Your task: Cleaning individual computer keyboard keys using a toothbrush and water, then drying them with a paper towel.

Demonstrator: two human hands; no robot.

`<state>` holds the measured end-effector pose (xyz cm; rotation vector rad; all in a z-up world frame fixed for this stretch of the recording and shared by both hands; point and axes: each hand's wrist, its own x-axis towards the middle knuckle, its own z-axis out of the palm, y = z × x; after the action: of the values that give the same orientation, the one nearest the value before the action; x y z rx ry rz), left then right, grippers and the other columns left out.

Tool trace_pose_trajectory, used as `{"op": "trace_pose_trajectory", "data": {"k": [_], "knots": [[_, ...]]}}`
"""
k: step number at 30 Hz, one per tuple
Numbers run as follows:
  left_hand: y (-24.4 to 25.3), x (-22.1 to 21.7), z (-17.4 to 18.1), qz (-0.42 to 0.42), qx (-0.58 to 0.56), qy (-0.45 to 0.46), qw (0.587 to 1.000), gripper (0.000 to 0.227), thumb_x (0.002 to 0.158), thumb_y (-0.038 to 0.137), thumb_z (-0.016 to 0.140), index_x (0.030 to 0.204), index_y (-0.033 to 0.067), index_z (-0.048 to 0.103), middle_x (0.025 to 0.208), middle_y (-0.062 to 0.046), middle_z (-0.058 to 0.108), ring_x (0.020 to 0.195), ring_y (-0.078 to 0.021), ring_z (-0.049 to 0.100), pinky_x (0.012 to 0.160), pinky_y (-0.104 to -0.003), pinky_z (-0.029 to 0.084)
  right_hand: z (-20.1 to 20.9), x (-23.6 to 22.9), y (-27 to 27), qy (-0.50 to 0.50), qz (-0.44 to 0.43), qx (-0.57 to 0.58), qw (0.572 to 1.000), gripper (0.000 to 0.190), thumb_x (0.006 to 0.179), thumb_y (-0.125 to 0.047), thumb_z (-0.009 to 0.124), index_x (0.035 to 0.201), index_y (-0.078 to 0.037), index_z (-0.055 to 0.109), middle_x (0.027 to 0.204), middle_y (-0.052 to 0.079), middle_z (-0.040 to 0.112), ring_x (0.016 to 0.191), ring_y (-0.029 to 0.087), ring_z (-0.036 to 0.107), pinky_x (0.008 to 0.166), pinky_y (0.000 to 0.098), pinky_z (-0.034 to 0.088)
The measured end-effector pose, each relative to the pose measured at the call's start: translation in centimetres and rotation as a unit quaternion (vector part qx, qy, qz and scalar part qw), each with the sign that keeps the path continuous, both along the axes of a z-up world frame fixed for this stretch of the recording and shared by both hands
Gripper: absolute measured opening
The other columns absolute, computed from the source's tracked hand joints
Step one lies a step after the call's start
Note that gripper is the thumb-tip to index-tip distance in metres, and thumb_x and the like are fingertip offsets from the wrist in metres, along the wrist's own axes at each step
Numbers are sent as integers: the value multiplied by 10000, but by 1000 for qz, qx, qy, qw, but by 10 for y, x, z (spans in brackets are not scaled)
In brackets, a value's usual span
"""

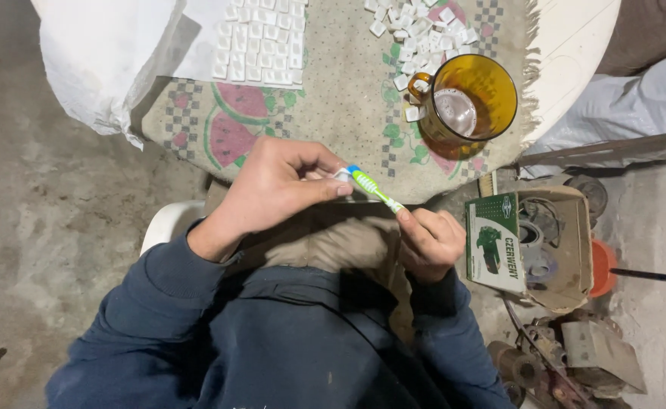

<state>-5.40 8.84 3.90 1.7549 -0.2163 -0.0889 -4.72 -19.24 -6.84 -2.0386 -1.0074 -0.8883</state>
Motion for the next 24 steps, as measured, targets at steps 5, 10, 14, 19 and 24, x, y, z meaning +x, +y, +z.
{"op": "trace_pose_trajectory", "data": {"k": [5,10,14,19,24], "knots": [[-2,-2,-4,-15,3,11,1000,175,858,116,808,990,5,786,829,-28,792,739,-26,679,660,-208,560,1,0,3,-13,16,-8,1000,442,735,72,739,1146,-89,723,883,63,647,607,254,528,560,376,414],[-2,-1,-12,-26,-73,52,996,182,879,100,810,1013,-19,778,888,-48,793,783,-41,687,710,-212,577,-9,-3,-7,-8,-20,-29,999,433,737,43,729,1141,-112,720,889,56,644,624,269,524,582,391,422],[-6,-4,-18,-47,-141,66,987,180,905,86,789,1038,-33,764,899,-58,783,792,-53,697,705,-215,572,-5,-4,0,-12,-18,-7,1000,417,793,63,740,1165,-124,710,907,55,655,629,256,526,582,371,422],[-3,-4,-16,40,-161,35,986,229,907,67,803,1103,-45,768,906,-65,775,789,-52,673,702,-201,554,-27,-7,-11,11,-10,81,997,340,920,103,650,1233,-30,639,974,119,689,729,250,598,666,359,481],[-38,-4,-46,39,-284,83,954,241,910,47,782,1122,-61,745,933,-76,767,761,-76,670,681,-225,554,-23,-24,20,120,-37,127,984,293,934,45,709,1217,-13,665,995,174,696,845,294,671,786,363,545]]}}
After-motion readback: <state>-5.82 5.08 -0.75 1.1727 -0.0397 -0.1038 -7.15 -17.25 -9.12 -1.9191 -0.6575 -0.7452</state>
